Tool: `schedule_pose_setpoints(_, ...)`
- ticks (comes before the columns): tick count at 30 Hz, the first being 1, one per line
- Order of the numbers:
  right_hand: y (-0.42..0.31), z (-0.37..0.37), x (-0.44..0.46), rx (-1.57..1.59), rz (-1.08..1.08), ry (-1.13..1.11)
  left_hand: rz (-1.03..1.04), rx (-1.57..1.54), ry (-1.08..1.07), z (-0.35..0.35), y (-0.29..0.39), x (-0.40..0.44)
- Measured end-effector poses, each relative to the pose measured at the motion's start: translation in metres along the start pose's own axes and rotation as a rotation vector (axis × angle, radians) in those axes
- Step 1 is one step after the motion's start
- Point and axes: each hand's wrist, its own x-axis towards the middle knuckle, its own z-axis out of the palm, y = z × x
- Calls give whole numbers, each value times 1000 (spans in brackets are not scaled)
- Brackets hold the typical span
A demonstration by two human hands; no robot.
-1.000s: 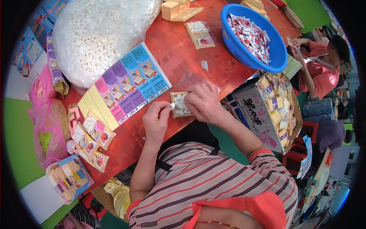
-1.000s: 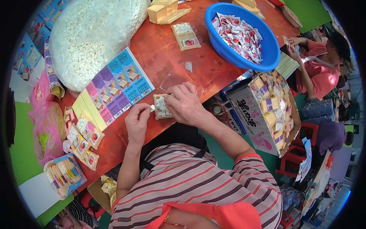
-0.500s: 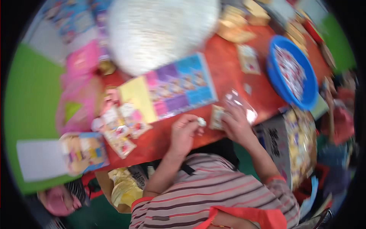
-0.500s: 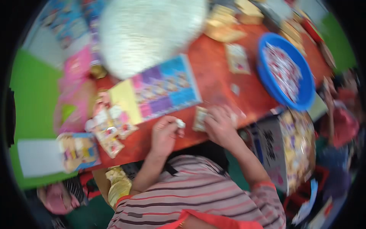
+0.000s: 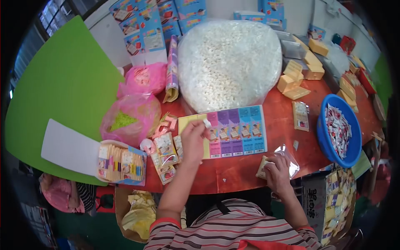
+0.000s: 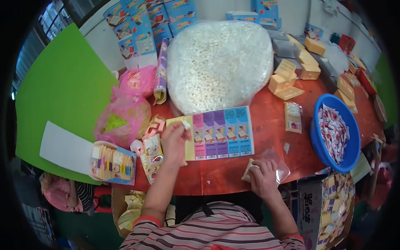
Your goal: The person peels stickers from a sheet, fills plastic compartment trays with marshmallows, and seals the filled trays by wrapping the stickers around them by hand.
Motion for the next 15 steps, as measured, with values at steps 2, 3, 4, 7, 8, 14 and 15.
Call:
schedule_pose_setpoints(2,3,-3,11,-20,9,28,73,55,-6,9,4,36)
schedule_pose_setpoints(3,7,-2,21,4,-34,84,96,102,-12,11,0,58)
schedule_pose_setpoints(4,12,-2,32,28,-76,137,117,150,-18,13,-4,81)
schedule_pose_setpoints(7,28,9,97,48,-173,262,282,537,3,23,-21,151)
schedule_pose_setpoints(8,34,21,123,42,-136,268,337,710,-6,12,-41,184)
schedule_pose_setpoints(14,44,40,195,178,104,188,526,750,-81,21,-18,166)
schedule_pose_setpoints(15,50,30,183,158,133,183,474,667,-102,27,-11,143)
